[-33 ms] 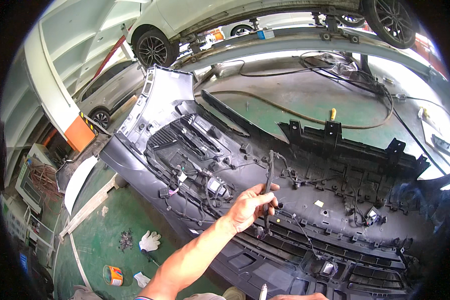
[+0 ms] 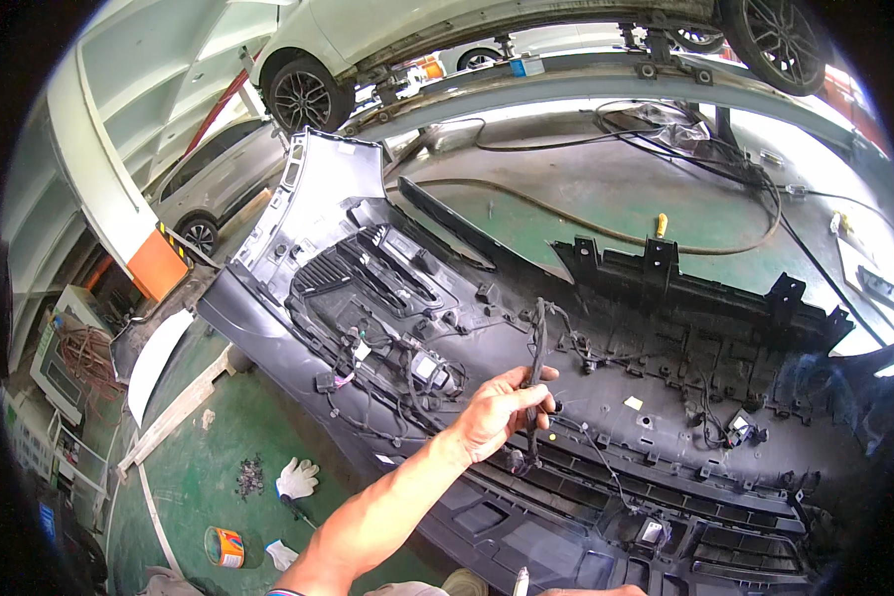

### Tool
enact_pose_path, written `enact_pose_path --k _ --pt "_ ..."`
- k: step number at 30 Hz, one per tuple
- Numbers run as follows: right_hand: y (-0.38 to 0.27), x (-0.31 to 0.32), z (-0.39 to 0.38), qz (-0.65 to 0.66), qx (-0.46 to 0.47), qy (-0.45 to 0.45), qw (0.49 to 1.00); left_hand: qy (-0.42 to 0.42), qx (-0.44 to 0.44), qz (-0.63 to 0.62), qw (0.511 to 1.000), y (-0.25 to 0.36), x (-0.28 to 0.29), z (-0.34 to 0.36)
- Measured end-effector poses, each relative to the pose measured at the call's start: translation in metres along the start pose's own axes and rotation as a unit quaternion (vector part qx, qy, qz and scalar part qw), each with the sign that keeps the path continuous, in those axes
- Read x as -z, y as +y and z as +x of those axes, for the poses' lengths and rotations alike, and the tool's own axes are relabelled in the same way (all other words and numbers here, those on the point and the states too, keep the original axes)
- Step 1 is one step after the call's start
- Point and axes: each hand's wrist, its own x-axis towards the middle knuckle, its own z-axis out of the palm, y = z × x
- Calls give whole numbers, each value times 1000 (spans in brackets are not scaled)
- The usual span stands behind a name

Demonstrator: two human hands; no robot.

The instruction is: The person works on a detached car bumper, routing and connecting multiple wiring harnesses and connectors across the interior surface. They handle several wire bundles and clips, aligning and securing them into place on the bumper assembly.

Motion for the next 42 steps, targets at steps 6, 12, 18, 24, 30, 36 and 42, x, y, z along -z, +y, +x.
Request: enact_pose_path --k 6,12,18,24,30,36,42 --pt "5 -8 -7 54 10 -32 998 -47 75 88 992 -22 -10 3" --pt "14 -9 -7 53 33 -46 997 -74 107 133 983 -45 -20 7" --pt "16 -10 -8 92 36 -53 994 -100 111 183 972 -58 -23 6" --pt "19 -10 -8 116 60 -63 989 -109 104 219 964 -60 -25 3" --pt "20 -8 -10 127 74 -74 986 -93 123 214 965 -58 -27 1" --pt "20 -8 -13 157 78 -82 981 -95 118 237 960 -60 -25 2" --pt "18 -5 -18 160 104 -92 977 -81 118 221 965 -50 -30 2"
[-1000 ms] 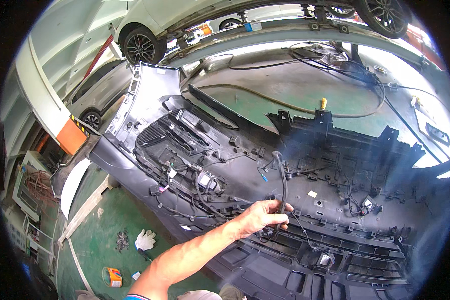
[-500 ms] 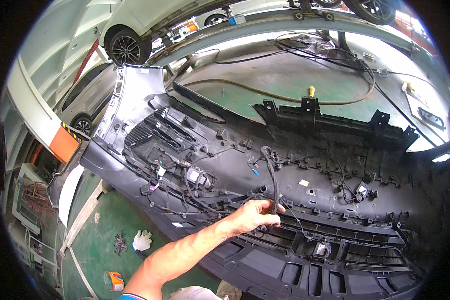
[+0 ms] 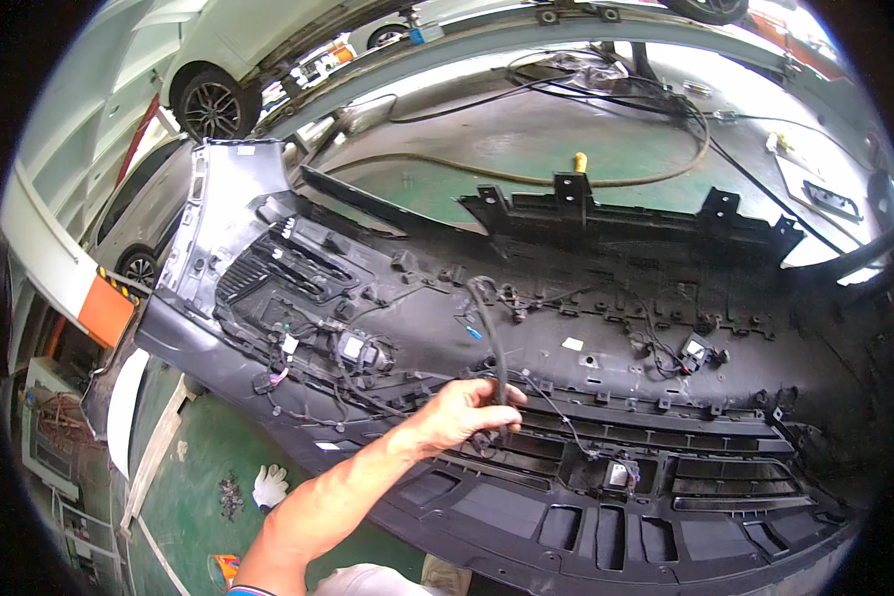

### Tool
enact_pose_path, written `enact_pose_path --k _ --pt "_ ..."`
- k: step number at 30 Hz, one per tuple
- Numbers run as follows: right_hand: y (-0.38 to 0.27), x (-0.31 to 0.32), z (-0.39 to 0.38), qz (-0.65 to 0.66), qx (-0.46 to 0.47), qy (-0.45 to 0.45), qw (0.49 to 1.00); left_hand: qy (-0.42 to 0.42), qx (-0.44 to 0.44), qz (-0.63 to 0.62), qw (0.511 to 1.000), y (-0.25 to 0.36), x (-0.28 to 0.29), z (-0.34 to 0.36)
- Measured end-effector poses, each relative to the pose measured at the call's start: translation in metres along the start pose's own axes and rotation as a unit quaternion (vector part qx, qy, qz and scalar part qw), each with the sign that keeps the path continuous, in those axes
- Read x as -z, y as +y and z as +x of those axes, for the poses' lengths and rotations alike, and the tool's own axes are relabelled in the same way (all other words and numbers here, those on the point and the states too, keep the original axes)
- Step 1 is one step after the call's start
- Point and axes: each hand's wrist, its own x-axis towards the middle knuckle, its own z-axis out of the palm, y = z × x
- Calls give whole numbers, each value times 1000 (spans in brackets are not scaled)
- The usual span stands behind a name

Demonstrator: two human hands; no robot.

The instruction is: The person works on a detached car bumper, routing and connecting multiple wiring harnesses and connectors across the interior surface. They handle several wire bundles and clips, aligning and securing them into place on the bumper assembly.

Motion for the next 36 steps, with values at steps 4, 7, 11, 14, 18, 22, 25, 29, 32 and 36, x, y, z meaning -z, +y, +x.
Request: enact_pose_path --k 4,7,11,14,18,22,25,29,32,36 --pt "0 3 -8 -14 11 -6 1000 53 -73 26 996 31 11 -9" --pt "5 3 -15 -20 96 26 995 112 -130 -5 985 65 33 -22" --pt "7 4 -28 -10 109 20 994 149 -191 23 970 110 71 -41" --pt "12 4 -32 17 120 17 992 148 -219 -9 964 130 95 -50" --pt "11 1 -33 43 117 8 992 176 -232 -63 955 146 122 -58" --pt "-1 9 -36 -8 116 -31 993 220 -217 -111 944 151 145 -63" --pt "-4 12 -35 5 116 -37 992 217 -203 -135 945 147 156 -63" --pt "2 11 -36 29 121 -42 991 229 -201 -132 943 138 161 -60" --pt "11 9 -33 55 145 -4 988 223 -197 -137 945 132 160 -55" --pt "6 27 -48 76 -7 65 995 215 -185 -146 948 125 153 -50"
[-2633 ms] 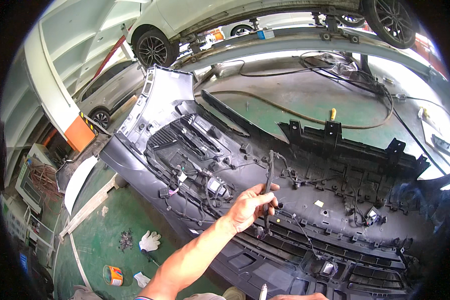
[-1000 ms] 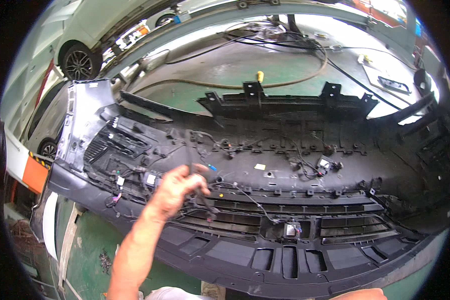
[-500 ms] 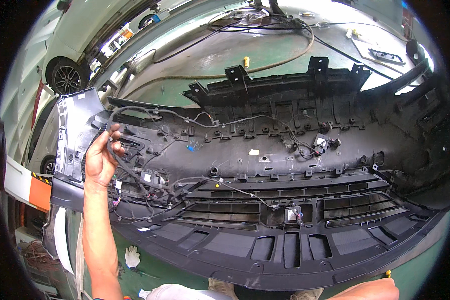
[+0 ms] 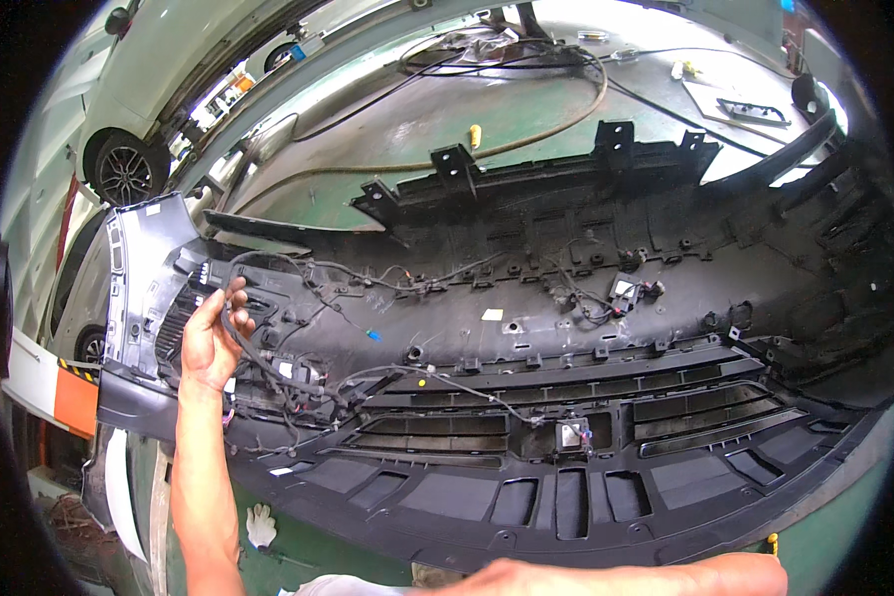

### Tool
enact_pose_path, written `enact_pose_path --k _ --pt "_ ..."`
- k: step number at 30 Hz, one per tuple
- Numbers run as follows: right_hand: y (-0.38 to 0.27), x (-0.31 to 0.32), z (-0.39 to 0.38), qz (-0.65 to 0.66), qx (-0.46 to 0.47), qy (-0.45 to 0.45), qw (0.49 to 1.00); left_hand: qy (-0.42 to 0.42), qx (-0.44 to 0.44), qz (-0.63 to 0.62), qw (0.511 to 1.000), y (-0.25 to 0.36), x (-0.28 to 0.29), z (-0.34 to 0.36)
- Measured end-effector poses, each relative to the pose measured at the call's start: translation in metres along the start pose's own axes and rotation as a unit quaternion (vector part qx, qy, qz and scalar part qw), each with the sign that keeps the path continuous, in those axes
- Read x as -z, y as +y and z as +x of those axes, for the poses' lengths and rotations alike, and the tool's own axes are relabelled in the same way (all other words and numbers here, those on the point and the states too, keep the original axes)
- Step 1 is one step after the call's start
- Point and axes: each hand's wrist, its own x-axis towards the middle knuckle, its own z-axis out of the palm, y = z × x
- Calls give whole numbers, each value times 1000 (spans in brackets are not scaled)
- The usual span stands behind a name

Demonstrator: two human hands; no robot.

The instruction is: The person works on a detached car bumper, routing and connecting multiple wiring harnesses and connectors across the interior surface. They handle several wire bundles and clips, aligning and securing them into place on the bumper assembly.

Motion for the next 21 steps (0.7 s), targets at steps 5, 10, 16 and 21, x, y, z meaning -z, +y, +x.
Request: enact_pose_path --k 5,10,16,21 --pt "6 22 -6 -70 -100 101 987 -71 -24 48 996 -17 -10 -11" --pt "25 44 -9 -309 -180 71 931 -116 -28 32 992 -34 -20 -20" --pt "40 74 -12 -411 -187 97 887 -160 -28 59 985 -60 -45 -32" --pt "42 124 3 -360 -205 254 874 -195 25 180 964 -90 -88 -52"
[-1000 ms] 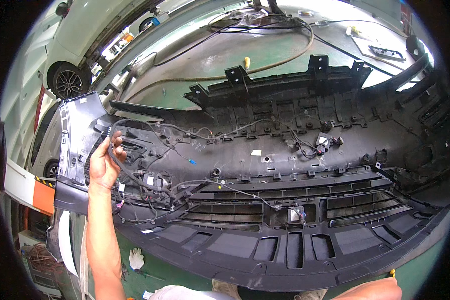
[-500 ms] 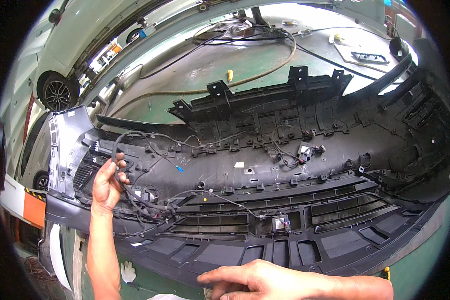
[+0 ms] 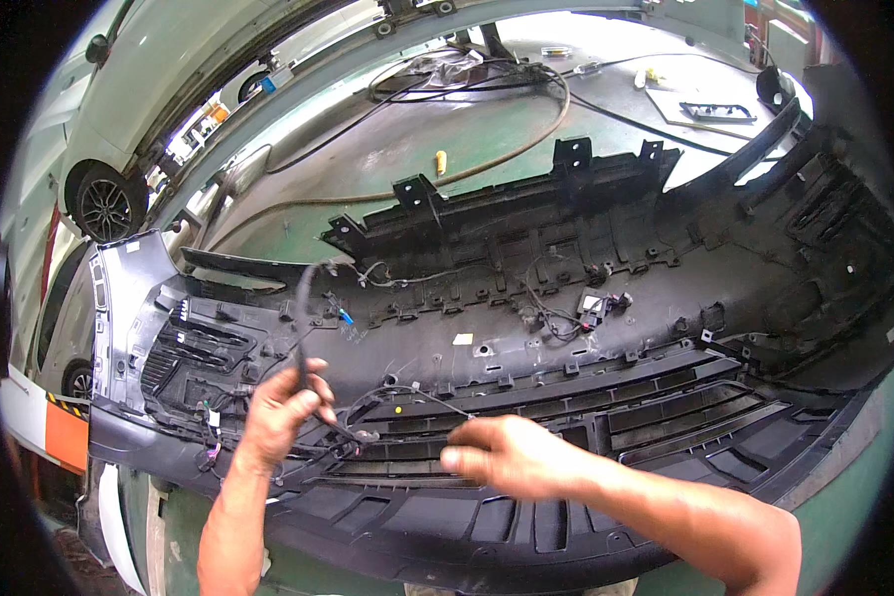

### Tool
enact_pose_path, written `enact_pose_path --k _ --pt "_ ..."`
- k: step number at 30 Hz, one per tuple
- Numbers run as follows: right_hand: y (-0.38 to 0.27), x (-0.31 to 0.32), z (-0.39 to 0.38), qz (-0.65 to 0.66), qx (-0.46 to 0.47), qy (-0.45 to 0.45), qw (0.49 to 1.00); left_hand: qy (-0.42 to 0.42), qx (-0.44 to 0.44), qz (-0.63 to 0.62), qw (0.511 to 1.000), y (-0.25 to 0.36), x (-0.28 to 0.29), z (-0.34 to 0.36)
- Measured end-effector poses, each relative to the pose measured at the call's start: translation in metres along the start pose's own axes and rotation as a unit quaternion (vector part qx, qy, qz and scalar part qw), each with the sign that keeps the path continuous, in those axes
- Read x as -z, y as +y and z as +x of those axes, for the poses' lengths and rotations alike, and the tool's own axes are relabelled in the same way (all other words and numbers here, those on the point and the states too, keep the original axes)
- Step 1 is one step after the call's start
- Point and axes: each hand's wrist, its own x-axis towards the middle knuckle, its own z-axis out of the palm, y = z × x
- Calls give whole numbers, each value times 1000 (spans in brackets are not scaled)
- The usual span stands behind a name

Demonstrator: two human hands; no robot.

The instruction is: The person works on a detached car bumper, routing and connecting multiple wiring harnesses and connectors across the interior surface. They handle several wire bundles and clips, aligning and securing them into place on the bumper assembly.

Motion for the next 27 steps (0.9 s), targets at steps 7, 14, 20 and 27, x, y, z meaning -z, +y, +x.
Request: enact_pose_path --k 7,14,20,27 --pt "24 26 56 318 -85 110 938 -185 -103 362 908 -51 -82 14" --pt "80 38 65 301 -122 205 923 -282 -83 450 843 -105 -124 15" --pt "137 49 62 184 -213 204 938 -359 -30 464 809 -130 -136 8" --pt "166 43 66 62 -217 178 958 -392 -30 452 800 -147 -141 0"
